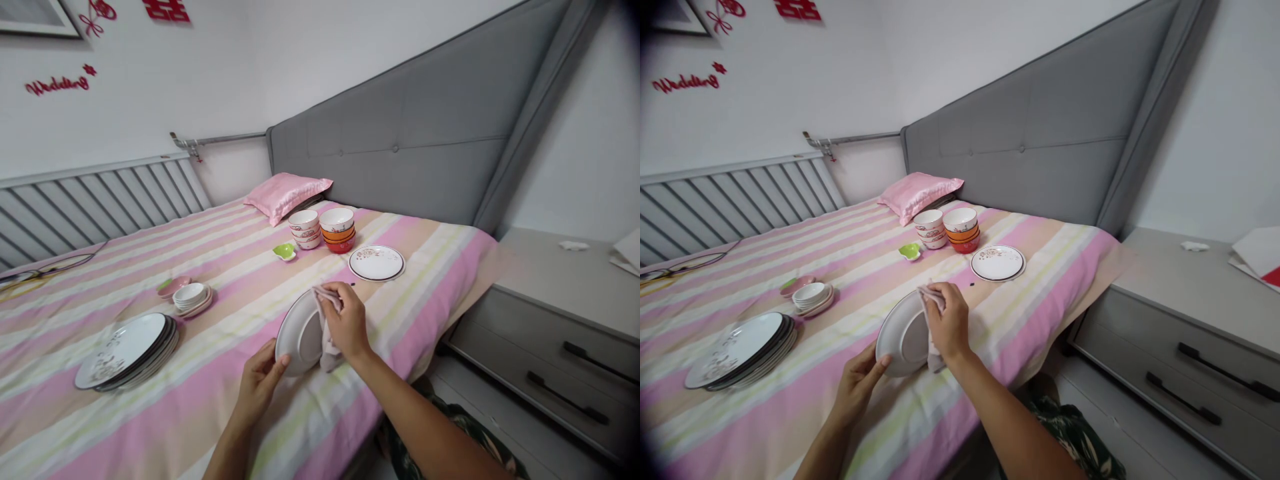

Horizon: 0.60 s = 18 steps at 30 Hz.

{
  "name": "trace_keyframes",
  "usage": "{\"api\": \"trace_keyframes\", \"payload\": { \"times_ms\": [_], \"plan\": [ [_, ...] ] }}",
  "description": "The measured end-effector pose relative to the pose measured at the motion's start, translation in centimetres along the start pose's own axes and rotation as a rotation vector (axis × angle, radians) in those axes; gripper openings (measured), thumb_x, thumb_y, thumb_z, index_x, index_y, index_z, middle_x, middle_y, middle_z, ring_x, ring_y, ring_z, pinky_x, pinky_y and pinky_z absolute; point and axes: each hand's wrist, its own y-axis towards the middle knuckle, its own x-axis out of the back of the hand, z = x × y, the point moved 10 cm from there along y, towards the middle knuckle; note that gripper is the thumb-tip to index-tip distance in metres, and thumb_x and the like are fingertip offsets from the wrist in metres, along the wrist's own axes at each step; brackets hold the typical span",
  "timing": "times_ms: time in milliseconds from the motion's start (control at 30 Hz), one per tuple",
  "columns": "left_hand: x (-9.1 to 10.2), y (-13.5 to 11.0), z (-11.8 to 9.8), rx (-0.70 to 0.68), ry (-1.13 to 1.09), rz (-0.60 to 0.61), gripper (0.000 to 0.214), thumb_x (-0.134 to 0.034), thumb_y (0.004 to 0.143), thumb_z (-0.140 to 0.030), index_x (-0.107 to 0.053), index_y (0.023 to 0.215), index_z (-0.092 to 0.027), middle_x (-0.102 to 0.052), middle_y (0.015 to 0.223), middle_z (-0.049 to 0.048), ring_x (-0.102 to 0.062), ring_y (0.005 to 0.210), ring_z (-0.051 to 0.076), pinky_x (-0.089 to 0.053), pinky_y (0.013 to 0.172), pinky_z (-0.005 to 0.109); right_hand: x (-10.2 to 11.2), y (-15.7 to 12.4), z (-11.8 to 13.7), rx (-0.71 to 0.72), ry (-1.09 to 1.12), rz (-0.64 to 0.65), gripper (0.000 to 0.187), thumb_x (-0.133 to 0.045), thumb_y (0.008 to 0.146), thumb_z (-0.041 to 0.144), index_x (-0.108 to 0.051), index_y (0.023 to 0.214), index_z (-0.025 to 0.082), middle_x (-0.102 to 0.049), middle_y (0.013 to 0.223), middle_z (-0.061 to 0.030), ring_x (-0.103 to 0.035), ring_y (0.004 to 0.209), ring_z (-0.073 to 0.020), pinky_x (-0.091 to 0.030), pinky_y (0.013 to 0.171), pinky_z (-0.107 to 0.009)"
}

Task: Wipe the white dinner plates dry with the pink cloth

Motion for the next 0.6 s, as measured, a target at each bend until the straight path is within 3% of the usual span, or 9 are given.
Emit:
{"api": "trace_keyframes", "payload": {
  "times_ms": [133,267,367,600],
  "plan": [
    [0.0,0.1,-0.1,-0.009,0.007,0.002,0.017,-0.056,0.084,-0.031,-0.06,0.078,-0.016,-0.048,0.074,0.0021,-0.046,0.073,0.015,-0.041,0.073,0.026,1.1,0.0,-5.7,-0.324,-0.029,-0.079,0.016,-0.052,0.077,0.028,-0.059,0.089,0.019,-0.065,0.087,-0.0049,-0.06,0.08,-0.0194,-0.046,0.074,-0.031],
    [-0.2,0.1,-0.2,-0.016,0.015,0.006,0.017,-0.056,0.084,-0.031,-0.06,0.077,-0.016,-0.047,0.074,0.0018,-0.045,0.072,0.015,-0.041,0.072,0.025,1.4,-0.4,-7.7,-0.419,-0.037,-0.093,0.02,-0.051,0.077,0.029,-0.059,0.093,0.02,-0.066,0.088,-0.0042,-0.061,0.079,-0.0197,-0.046,0.071,-0.031],
    [-0.1,0.1,-0.3,-0.018,0.023,-0.001,0.019,-0.057,0.083,-0.032,-0.058,0.072,-0.015,-0.046,0.072,0.0014,-0.044,0.07,0.014,-0.041,0.072,0.025,1.4,-0.3,-6.0,-0.322,-0.05,-0.098,0.02,-0.05,0.078,0.028,-0.059,0.095,0.02,-0.065,0.093,-0.0054,-0.06,0.085,-0.0201,-0.046,0.076,-0.032],
    [0.0,0.0,-0.2,-0.013,0.034,-0.007,0.022,-0.058,0.082,-0.033,-0.058,0.07,-0.014,-0.048,0.07,0.0019,-0.046,0.068,0.015,-0.043,0.071,0.026,0.0,-0.8,1.7,0.12,-0.054,-0.015,0.02,-0.047,0.084,0.018,-0.062,0.097,0.02,-0.06,0.094,-0.0076,-0.057,0.091,-0.0185,-0.048,0.083,-0.033]
  ]
}}
